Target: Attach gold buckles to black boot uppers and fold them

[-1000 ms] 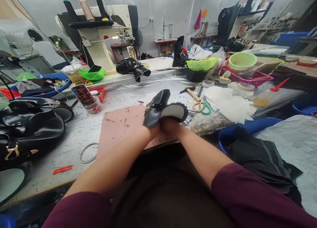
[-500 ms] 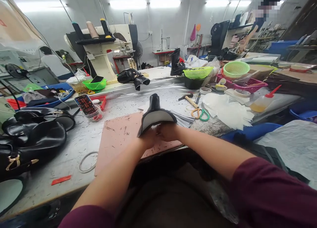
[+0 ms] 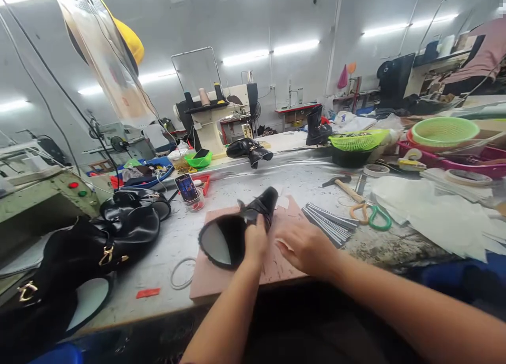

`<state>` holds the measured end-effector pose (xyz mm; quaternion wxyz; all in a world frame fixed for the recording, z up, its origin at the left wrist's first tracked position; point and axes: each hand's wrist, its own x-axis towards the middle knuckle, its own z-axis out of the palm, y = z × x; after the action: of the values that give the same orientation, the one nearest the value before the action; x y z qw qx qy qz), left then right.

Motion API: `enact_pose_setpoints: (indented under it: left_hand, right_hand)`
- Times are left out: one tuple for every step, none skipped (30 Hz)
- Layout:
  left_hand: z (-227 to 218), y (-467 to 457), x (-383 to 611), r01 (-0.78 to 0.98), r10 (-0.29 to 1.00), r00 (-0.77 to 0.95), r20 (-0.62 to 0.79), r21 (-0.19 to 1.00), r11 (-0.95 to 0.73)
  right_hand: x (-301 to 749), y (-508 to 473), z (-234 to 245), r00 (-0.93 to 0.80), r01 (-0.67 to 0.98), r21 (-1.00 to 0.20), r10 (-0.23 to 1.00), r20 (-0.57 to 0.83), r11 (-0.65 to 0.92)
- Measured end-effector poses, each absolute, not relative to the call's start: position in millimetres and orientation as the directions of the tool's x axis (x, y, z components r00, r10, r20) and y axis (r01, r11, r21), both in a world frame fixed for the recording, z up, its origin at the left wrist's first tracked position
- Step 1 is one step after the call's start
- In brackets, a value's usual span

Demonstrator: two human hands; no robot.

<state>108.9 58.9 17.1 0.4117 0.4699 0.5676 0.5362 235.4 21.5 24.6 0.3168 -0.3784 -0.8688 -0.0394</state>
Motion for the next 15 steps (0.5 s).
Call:
enact_pose_setpoints:
  left_hand:
    - [23, 56, 107, 0.043, 0.97, -0.244, 0.016, 0.999, -0.006]
    - [29, 51, 105, -0.012, 0.967, -0.254, -0.006, 1.0, 0.003]
    - [36, 45, 103, -0.084, 0.969, -0.244, -0.029, 0.996, 0.009]
    - [43, 38, 100, -0.182, 0.974, -0.221, -0.054, 0.983, 0.013]
    - [50, 30, 98, -0.369, 0.984, -0.147, -0.097, 0.929, 0.036]
    - [57, 23, 95, -0.528, 0.993, -0.053, -0.106, 0.847, 0.062]
    - [63, 16, 93, -0.644, 0.996, 0.01, -0.091, 0.761, 0.076]
    - [68, 11, 91, -0.724, 0.996, 0.045, -0.083, 0.684, 0.09]
    - [73, 7, 89, -0.767, 0.995, 0.055, -0.084, 0.635, 0.096]
    - [76, 4, 88, -0.789, 0.994, 0.049, -0.102, 0.607, 0.101]
    - [79, 3, 86, -0.798, 0.99, 0.04, -0.132, 0.593, 0.111]
    - [80, 2, 85, -0.802, 0.986, 0.039, -0.162, 0.584, 0.127]
    - [81, 1, 84, -0.806, 0.982, 0.049, -0.183, 0.573, 0.147]
    - [80, 1, 83, -0.809, 0.979, 0.071, -0.193, 0.562, 0.17]
    - [79, 0, 82, -0.811, 0.977, 0.102, -0.19, 0.552, 0.192]
  right_hand:
    - [234, 20, 21, -0.404, 0.726, -0.248, 0.69, 0.601, 0.642]
    - [231, 19, 16, -0.323, 0.738, -0.325, 0.731, 0.601, 0.592]
    - [228, 19, 12, -0.288, 0.724, -0.379, 0.751, 0.594, 0.577]
    - [224, 19, 8, -0.277, 0.699, -0.405, 0.746, 0.606, 0.589]
    - [220, 20, 5, -0.271, 0.679, -0.406, 0.723, 0.636, 0.612]
    - [216, 22, 4, -0.259, 0.669, -0.388, 0.688, 0.678, 0.634]
    - [213, 23, 3, -0.244, 0.67, -0.358, 0.649, 0.721, 0.65]
    - [211, 24, 4, -0.23, 0.681, -0.323, 0.611, 0.757, 0.657]
    - [210, 26, 5, -0.219, 0.696, -0.287, 0.576, 0.788, 0.658]
    - [210, 28, 7, -0.212, 0.712, -0.253, 0.544, 0.812, 0.655]
    - [211, 29, 9, -0.214, 0.725, -0.219, 0.515, 0.83, 0.653]
    - [213, 31, 10, -0.208, 0.738, -0.195, 0.493, 0.845, 0.646]
    - [215, 32, 12, -0.201, 0.752, -0.18, 0.481, 0.854, 0.634]
    - [217, 33, 12, -0.193, 0.769, -0.169, 0.476, 0.858, 0.617]
    - [219, 33, 13, -0.187, 0.783, -0.16, 0.474, 0.861, 0.601]
